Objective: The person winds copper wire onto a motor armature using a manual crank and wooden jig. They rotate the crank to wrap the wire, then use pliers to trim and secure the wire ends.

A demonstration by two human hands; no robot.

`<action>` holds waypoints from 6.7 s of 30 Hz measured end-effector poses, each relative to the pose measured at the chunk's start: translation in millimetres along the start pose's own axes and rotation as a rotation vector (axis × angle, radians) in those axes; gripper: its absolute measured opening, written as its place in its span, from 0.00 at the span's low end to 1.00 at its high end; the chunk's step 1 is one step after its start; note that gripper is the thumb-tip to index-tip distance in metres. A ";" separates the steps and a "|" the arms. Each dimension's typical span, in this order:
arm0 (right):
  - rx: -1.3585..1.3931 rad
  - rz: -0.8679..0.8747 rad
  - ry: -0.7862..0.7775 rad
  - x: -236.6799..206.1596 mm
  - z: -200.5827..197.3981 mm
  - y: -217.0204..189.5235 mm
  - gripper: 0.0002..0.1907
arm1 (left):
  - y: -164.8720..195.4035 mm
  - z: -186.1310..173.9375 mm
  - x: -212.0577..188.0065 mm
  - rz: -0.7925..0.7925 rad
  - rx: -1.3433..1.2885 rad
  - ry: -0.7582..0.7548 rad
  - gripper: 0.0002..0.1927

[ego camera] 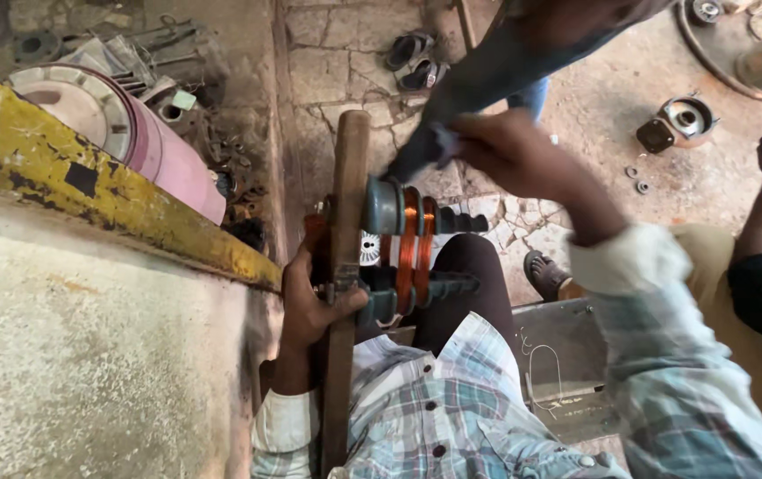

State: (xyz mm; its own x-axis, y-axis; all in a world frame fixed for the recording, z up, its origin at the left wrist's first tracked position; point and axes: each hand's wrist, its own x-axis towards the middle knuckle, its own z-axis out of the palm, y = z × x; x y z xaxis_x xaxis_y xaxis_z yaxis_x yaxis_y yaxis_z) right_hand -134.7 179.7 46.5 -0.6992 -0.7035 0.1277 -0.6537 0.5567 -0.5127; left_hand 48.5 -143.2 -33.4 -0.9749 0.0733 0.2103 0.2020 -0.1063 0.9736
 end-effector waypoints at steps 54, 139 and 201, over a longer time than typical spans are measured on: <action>1.075 0.201 -0.138 2.7 106.2 -24.7 0.23 | 13.9 7.4 -9.0 0.076 -0.001 0.020 0.50; 0.069 0.008 -0.071 -14.6 24.5 9.2 0.14 | -23.8 12.8 -8.2 0.027 0.062 0.012 0.44; 0.254 -0.216 -0.744 -81.6 166.3 -97.8 0.11 | 7.1 -6.7 -7.9 -0.066 -0.109 0.029 0.45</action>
State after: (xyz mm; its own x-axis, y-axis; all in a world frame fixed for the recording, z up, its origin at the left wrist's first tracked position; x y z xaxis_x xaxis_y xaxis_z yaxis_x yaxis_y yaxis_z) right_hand 34.4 109.2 -54.9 -0.1313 -0.9430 -0.3058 -0.6043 0.3206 -0.7294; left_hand 57.0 -151.2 -28.7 -0.9884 0.0553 0.1415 0.1271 -0.2095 0.9695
